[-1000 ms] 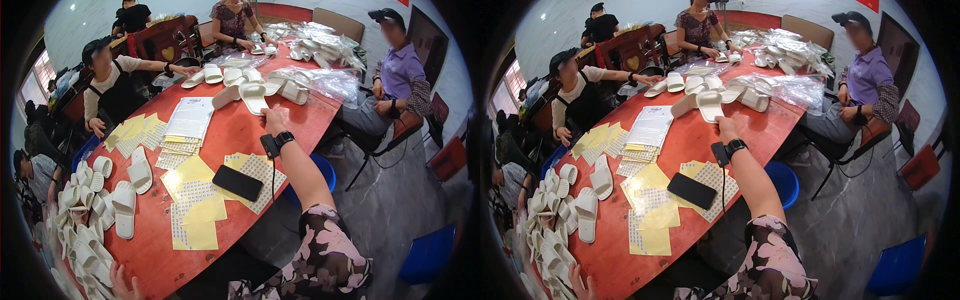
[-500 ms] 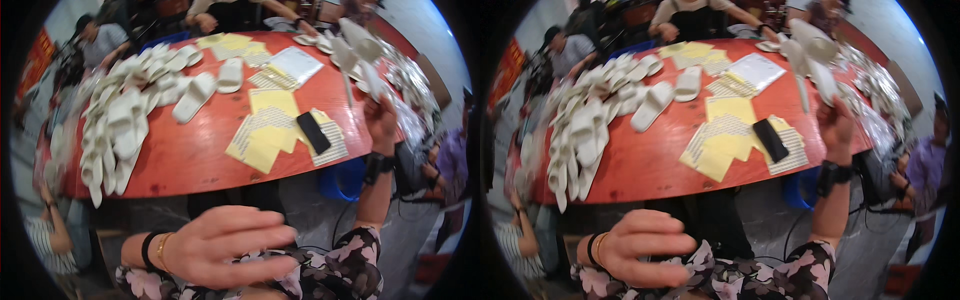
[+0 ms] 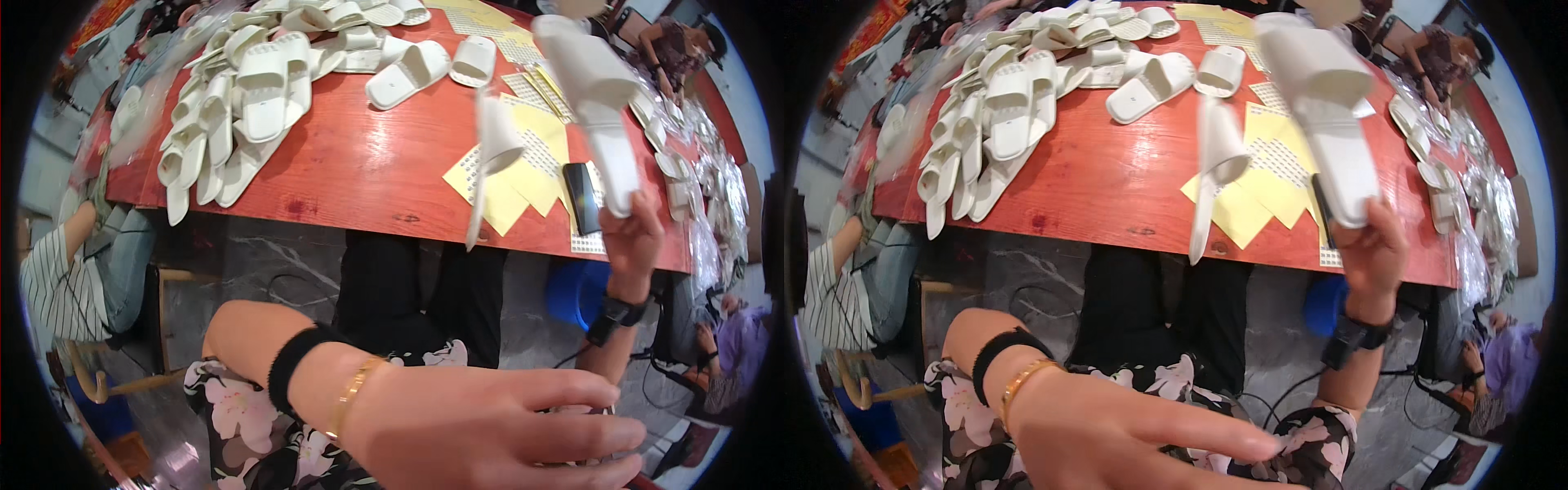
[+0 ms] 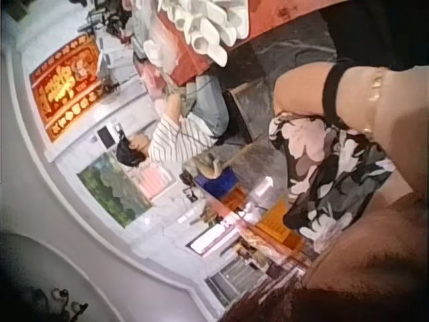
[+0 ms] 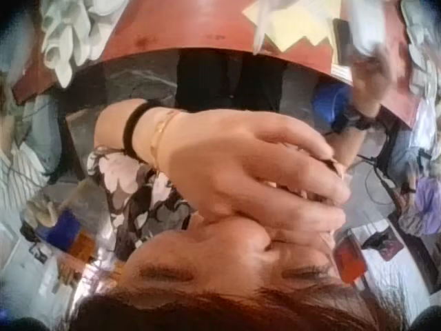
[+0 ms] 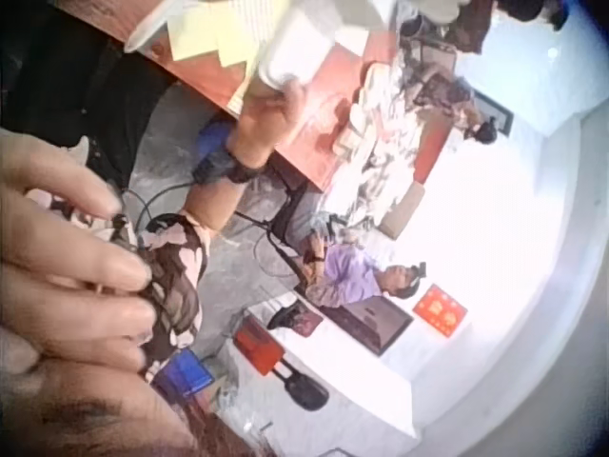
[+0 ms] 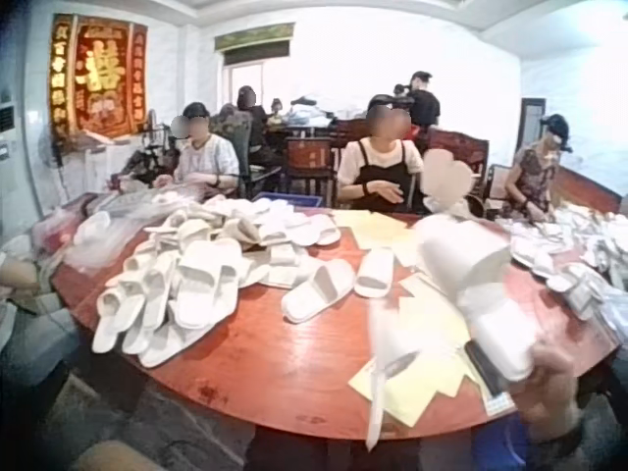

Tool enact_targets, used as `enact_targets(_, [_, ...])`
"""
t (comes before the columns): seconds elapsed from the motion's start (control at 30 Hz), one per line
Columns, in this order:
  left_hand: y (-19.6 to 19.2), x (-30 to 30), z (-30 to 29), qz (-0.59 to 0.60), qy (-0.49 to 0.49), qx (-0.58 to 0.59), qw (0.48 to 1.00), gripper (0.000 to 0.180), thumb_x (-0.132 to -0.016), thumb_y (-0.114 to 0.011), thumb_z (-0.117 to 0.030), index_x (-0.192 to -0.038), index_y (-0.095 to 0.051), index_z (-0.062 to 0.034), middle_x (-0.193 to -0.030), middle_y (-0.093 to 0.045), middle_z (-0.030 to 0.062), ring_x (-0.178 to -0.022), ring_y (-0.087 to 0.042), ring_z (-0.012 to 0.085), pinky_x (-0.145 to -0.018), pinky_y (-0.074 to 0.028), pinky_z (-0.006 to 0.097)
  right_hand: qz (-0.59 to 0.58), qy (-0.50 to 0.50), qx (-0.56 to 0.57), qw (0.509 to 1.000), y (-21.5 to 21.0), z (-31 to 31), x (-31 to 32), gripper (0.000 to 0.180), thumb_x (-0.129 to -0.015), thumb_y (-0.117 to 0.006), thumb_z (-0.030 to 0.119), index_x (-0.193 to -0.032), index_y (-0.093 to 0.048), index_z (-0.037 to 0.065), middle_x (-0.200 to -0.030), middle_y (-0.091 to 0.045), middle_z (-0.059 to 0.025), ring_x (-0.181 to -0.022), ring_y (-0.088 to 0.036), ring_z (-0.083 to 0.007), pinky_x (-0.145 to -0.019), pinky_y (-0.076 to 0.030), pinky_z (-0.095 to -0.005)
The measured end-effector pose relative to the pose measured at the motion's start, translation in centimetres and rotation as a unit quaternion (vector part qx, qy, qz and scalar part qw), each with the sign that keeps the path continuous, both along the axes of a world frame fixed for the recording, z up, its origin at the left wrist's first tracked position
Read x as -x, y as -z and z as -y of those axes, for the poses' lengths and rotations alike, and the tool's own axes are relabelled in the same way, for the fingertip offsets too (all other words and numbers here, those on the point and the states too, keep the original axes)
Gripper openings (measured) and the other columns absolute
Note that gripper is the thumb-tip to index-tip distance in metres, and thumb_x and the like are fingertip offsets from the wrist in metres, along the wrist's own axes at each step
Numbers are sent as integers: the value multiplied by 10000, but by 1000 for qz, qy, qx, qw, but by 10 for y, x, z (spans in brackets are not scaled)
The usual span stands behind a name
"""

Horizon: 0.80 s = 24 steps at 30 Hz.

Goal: Checking and sorting pairs of white hotel-style slippers or sandals at a manufacturing or processing table.

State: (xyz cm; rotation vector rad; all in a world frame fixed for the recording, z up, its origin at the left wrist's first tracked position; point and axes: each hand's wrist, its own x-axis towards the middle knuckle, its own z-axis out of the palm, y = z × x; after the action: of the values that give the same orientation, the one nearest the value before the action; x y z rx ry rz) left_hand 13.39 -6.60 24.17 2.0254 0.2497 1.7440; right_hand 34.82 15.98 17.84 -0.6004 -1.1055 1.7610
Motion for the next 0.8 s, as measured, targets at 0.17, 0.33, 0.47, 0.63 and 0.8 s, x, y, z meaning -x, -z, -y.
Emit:
enact_targets(0.17, [-6,48,5,-137,-80,-81,984,242,-852,-700,-231,-1073,-731,-138,-1156,-673,116,-1053,-624,284,-831,-540,366,46,-101,84,990,51,25,65,305,-927,-547,134,-1201,-540,-1,-913,-627,-25,-676,-552,-78,-572,-437,-207])
enact_targets(0.33, [41,96,22,-162,-388,227,879,387,-809,-628,-89,-1165,-586,58,-1268,-564,214,-1144,-573,313,-935,-479,387,65,-165,152,972,91,67,105,409,-945,-542,141,-1314,-470,-20,-1034,-649,-64,-753,-607,-98,-614,-487,-231])
enact_targets(0.47, [158,129,-18,-29,-489,351,798,710,-856,-667,-84,-1457,-308,32,-1411,-431,182,-1285,-464,256,-1055,-401,368,152,-214,90,961,127,103,136,379,-951,-572,125,-1303,-490,8,-930,-631,-36,-732,-598,-88,-660,-487,-225])
enact_targets(0.63, [241,137,-22,95,-398,458,789,897,-809,-763,-148,-1483,-207,55,-1445,-368,232,-1308,-447,302,-1076,-385,392,279,-197,-180,923,166,109,144,306,-906,-661,183,-1117,-594,-28,-925,-649,-121,-754,-639,-192,-687,-507,-329])
enact_targets(0.8, [237,115,-13,-96,-585,440,675,1058,-739,-822,-330,-1495,-186,47,-1519,-209,334,-1428,-229,427,-1156,-232,460,473,0,-378,796,149,85,125,329,-816,-724,196,-1050,-578,17,-986,-586,-177,-942,-580,-362,-778,-489,-434])
